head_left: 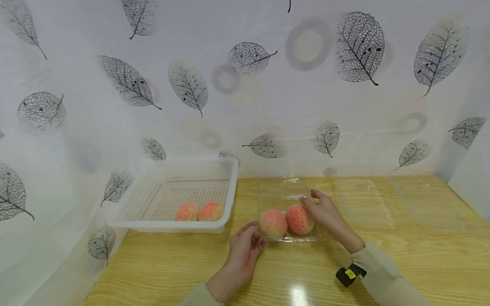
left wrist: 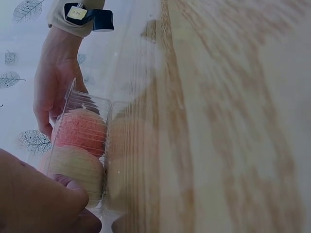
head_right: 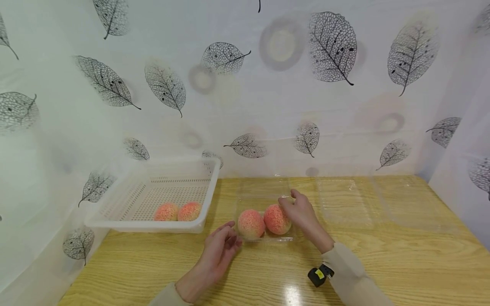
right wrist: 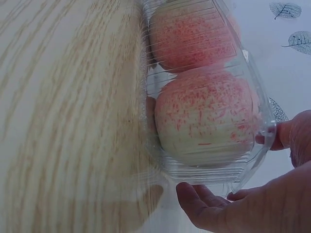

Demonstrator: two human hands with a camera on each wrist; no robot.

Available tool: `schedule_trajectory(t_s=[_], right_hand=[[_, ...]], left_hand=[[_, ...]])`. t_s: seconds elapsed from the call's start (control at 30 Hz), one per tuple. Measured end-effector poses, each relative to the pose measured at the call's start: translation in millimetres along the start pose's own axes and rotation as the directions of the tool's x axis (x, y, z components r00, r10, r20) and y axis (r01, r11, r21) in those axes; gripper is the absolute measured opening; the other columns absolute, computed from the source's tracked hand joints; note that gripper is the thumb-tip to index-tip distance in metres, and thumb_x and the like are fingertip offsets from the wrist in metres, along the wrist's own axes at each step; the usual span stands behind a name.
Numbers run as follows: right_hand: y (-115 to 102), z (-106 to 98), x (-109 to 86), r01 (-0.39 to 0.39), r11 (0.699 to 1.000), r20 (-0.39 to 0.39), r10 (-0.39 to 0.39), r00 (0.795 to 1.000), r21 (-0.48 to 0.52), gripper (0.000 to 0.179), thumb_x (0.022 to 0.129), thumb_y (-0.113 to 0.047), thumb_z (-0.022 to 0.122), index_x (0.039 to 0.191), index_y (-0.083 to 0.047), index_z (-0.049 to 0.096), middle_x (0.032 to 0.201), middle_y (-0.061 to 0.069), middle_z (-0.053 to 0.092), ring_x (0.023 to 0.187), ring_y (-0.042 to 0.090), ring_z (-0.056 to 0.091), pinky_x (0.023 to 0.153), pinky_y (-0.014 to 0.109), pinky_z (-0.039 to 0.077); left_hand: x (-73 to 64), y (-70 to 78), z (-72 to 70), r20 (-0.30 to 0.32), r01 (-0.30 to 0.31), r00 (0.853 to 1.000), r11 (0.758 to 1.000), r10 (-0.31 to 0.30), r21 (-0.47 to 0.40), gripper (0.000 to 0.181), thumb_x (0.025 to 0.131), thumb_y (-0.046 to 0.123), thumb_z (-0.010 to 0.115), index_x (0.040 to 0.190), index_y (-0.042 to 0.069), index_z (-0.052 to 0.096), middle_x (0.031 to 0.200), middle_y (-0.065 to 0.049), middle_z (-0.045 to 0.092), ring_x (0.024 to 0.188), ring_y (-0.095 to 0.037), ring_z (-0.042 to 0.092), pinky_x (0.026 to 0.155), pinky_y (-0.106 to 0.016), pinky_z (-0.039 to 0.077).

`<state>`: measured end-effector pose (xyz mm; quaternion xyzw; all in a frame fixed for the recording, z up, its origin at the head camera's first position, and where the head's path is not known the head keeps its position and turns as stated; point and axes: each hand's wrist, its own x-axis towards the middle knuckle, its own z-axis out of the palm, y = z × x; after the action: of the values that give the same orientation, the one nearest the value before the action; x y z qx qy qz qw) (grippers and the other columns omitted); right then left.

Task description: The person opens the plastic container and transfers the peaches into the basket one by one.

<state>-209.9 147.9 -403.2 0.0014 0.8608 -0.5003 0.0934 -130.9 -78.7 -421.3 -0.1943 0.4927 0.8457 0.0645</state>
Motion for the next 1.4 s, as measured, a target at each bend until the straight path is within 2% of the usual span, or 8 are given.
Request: schedule_trajectory(t_s=[0.37, 0.53, 0.67, 0.8, 0.9, 1.2, 1.3, 1.4], right_hand=[[1.9, -0.1, -0.6, 0.009, 1.000, 0.025, -0.010, 1.000, 0.014, 0.075, 0.105, -0.035, 0.050, 0.159, 0.009, 0.020, 0.163, 0.033, 0.024, 0.149, 0.052, 0.029, 0.119, 0.062, 0.033], [0.9, -0.8, -4.1, 0.023, 1.000, 0.043, -0.023, 0.999, 0.018, 0.076, 0.105, -0.034, 0.051, 0.159, 0.008, 0.018, 0.163, 0.034, 0.022, 0.146, 0.054, 0.034, 0.116, 0.062, 0.038], [-2.8, -1.5, -8.0, 0.077, 0.997, 0.016, -0.076, 0.997, -0.033, 0.073, 0.103, -0.032, 0.055, 0.159, 0.004, 0.025, 0.163, 0.033, 0.024, 0.146, 0.053, 0.035, 0.115, 0.064, 0.038], [-7.5, -2.5, -12.6, 0.189, 0.967, -0.029, -0.197, 0.980, -0.171, 0.064, 0.099, -0.030, 0.060, 0.152, 0.002, 0.042, 0.158, 0.031, 0.036, 0.145, 0.052, 0.036, 0.114, 0.067, 0.036], [-8.9, -3.0, -17.2, 0.276, 0.928, -0.042, -0.295, 0.954, -0.250, 0.054, 0.097, -0.026, 0.063, 0.143, 0.001, 0.053, 0.151, 0.030, 0.047, 0.140, 0.052, 0.043, 0.110, 0.068, 0.040], [-11.8, -0.6, -28.4, 0.411, 0.826, -0.048, -0.463, 0.885, -0.385, 0.031, 0.090, -0.011, 0.070, 0.120, -0.003, 0.071, 0.131, 0.022, 0.065, 0.116, 0.044, 0.064, 0.095, 0.059, 0.053], [-10.8, 0.1, -31.8, 0.475, 0.769, 0.013, -0.520, 0.854, -0.427, 0.029, 0.085, -0.007, 0.074, 0.114, -0.004, 0.073, 0.121, 0.017, 0.070, 0.107, 0.036, 0.068, 0.088, 0.052, 0.057], [-10.2, 0.7, -34.1, 0.535, 0.704, 0.078, -0.570, 0.818, -0.467, 0.031, 0.081, -0.006, 0.076, 0.112, -0.005, 0.074, 0.119, 0.015, 0.071, 0.106, 0.035, 0.070, 0.087, 0.050, 0.059]], left_hand=[[1.4, -0.8, -4.2, 0.038, 0.013, 0.999, 1.000, -0.013, 0.002, 0.047, 0.083, -0.004, 0.054, 0.130, -0.002, 0.050, 0.092, 0.001, 0.054, 0.082, -0.007, 0.054, 0.081, -0.023, 0.054], [-4.8, 0.4, -7.0, 0.058, -0.051, 0.998, 0.963, 0.037, 0.266, 0.060, 0.086, 0.003, 0.059, 0.144, -0.001, 0.042, 0.104, -0.004, 0.056, 0.086, -0.011, 0.057, 0.079, -0.026, 0.055], [-16.9, 8.2, -5.9, 0.174, -0.211, 0.976, 0.748, 0.129, 0.629, 0.069, 0.086, 0.012, 0.069, 0.149, 0.004, 0.042, 0.134, -0.018, 0.048, 0.111, -0.027, 0.058, 0.087, -0.041, 0.057], [-28.8, 22.2, -11.0, 0.359, -0.376, 0.926, 0.350, 0.116, 0.858, 0.067, 0.086, 0.027, 0.071, 0.148, 0.011, 0.049, 0.144, -0.020, 0.046, 0.127, -0.037, 0.053, 0.091, -0.059, 0.053], [-33.2, 30.3, -19.1, 0.451, -0.458, 0.889, 0.145, 0.078, 0.877, 0.064, 0.090, 0.035, 0.068, 0.147, 0.013, 0.051, 0.142, -0.017, 0.052, 0.125, -0.035, 0.057, 0.089, -0.059, 0.054], [-39.3, 47.9, -44.1, 0.552, -0.548, 0.828, -0.073, 0.095, 0.833, 0.041, 0.099, 0.033, 0.065, 0.137, 0.016, 0.061, 0.127, -0.004, 0.066, 0.096, -0.019, 0.067, 0.070, -0.028, 0.055], [-39.1, 51.0, -51.1, 0.635, -0.612, 0.752, -0.171, 0.176, 0.772, 0.031, 0.099, 0.026, 0.066, 0.127, 0.014, 0.067, 0.118, -0.001, 0.070, 0.089, -0.016, 0.069, 0.070, -0.025, 0.056], [-35.0, 53.9, -58.7, 0.747, -0.683, 0.611, -0.302, 0.263, 0.665, 0.024, 0.095, 0.022, 0.071, 0.119, 0.015, 0.071, 0.110, 0.004, 0.074, 0.091, -0.012, 0.071, 0.077, -0.027, 0.058]])
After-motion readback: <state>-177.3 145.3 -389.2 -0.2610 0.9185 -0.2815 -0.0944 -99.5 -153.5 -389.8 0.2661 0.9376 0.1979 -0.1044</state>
